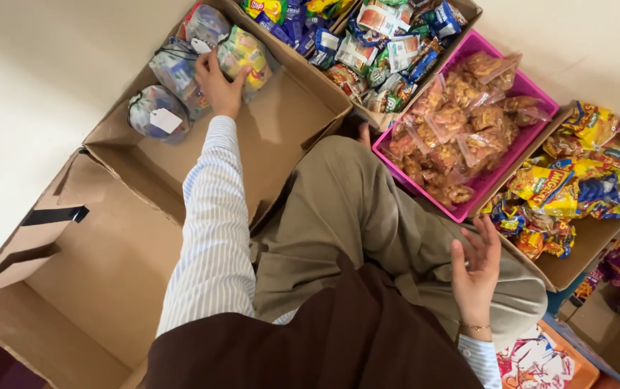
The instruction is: Packing various snack items into small plastic gift bags and securing them with rubber bands while sitting on the floor.
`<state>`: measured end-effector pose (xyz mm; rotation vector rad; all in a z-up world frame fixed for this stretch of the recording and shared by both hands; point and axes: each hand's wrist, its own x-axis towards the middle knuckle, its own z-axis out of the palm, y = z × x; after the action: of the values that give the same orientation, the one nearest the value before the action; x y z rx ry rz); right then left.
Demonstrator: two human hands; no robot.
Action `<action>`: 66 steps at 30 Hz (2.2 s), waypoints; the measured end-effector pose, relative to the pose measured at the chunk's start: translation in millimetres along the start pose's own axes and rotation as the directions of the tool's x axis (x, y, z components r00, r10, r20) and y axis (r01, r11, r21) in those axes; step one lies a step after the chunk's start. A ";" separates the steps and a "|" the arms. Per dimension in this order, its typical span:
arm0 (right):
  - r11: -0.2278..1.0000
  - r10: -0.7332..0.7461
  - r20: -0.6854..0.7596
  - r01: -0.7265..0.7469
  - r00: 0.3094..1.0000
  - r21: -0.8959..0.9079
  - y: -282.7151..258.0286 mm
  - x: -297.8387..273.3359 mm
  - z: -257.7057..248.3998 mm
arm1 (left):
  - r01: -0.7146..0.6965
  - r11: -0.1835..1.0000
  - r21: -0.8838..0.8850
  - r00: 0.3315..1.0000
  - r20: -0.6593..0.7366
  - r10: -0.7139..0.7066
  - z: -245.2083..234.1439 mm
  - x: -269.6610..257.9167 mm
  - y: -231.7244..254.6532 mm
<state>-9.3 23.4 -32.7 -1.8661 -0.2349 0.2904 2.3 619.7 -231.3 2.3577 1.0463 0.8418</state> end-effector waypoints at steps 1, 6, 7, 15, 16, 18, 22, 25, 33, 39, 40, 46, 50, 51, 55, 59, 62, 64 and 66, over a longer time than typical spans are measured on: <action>1.000 0.001 0.000 -0.001 1.000 0.000 1.3 0.3 0.2 | 0.000 1.000 0.001 1.000 0.001 0.000 0.1 -2.0 1.1; 1.000 -0.006 -0.002 0.006 1.000 -0.005 -3.2 0.5 2.3 | -0.058 0.998 -0.033 0.998 -0.036 0.057 3.8 -11.0 10.1; 1.000 -0.005 -0.004 0.005 1.000 -0.006 -4.4 0.4 2.6 | -0.059 0.998 -0.035 0.998 -0.035 0.058 7.0 -11.7 11.0; 1.000 -0.005 -0.034 0.005 0.999 -0.001 -3.6 -1.3 -3.0 | 0.019 0.987 -0.161 0.999 -0.036 -0.025 9.9 -13.5 21.0; 1.000 -0.004 -0.036 0.004 0.999 -0.001 -1.7 -1.9 -3.8 | 0.017 0.987 -0.161 0.999 -0.034 -0.023 13.1 -11.2 14.5; 1.000 -0.018 -0.039 0.018 0.999 0.008 2.0 -3.0 -5.2 | -0.027 0.976 -0.215 0.998 -0.063 0.014 19.4 -6.3 1.1; 1.000 -0.016 -0.038 0.015 0.999 -0.020 0.3 -2.8 -5.1 | -0.030 0.993 -0.112 0.999 -0.026 0.027 17.0 -1.2 -0.7; 1.000 -0.019 -0.038 0.019 0.999 -0.003 1.6 -3.0 -5.2 | 0.051 0.998 -0.030 0.999 0.004 -0.051 14.8 0.6 11.3; 1.000 -0.006 -0.055 0.006 0.998 0.001 -1.7 -3.6 -5.7 | -0.125 0.953 0.275 0.991 -0.009 0.132 23.4 -21.5 17.7; 1.000 -0.012 -0.058 0.012 0.998 -0.001 -1.6 -4.1 -7.2 | -0.075 0.767 0.637 0.988 0.153 -0.030 27.7 -27.1 29.8; 1.000 -0.011 -0.060 0.011 0.998 -0.002 -2.3 -4.4 -7.6 | -0.077 0.768 0.635 0.988 0.154 -0.029 22.4 -25.7 38.4; 1.000 0.007 -0.091 -0.007 0.996 -0.003 -0.8 -7.9 -10.0 | -0.136 0.768 0.626 0.958 0.280 -0.058 2.2 -29.0 75.0; 1.000 0.018 -0.137 -0.015 0.990 0.019 4.3 -15.6 -19.2 | -0.188 0.882 0.433 0.982 0.101 0.160 1.0 -62.1 101.7; 1.000 0.019 -0.151 -0.020 0.988 -0.003 6.4 -19.4 -24.6 | -0.220 0.932 0.289 0.974 0.006 0.228 -3.4 -73.1 119.9; 0.996 -0.044 -0.352 0.015 0.935 -0.085 31.7 -41.7 -31.2 | -0.347 0.849 -0.397 0.930 -0.034 0.365 -27.4 -132.5 219.9; 0.976 -0.068 -0.375 -0.017 0.925 -0.219 48.4 -69.7 -41.3 | -0.282 0.808 -0.518 0.889 0.176 0.423 -46.6 -231.6 292.4; 0.952 -0.057 -0.458 -0.089 0.887 -0.292 67.4 -100.4 -44.3 | -0.302 0.798 -0.522 0.781 0.344 0.521 -10.4 -289.6 263.0; 0.946 -0.050 -0.546 -0.136 0.837 -0.295 80.5 -122.2 -44.1 | -0.379 0.785 -0.490 0.680 0.428 0.595 9.8 -299.2 239.5; 0.976 -0.076 -0.574 -0.057 0.815 -0.210 95.2 -137.0 -47.7 | -0.430 0.807 -0.405 0.664 0.464 0.586 17.1 -288.5 230.3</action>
<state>-122.7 -90.5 -98.0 -2.0771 0.1544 -0.3375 -21.9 251.6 -210.3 2.4450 -0.0046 0.3405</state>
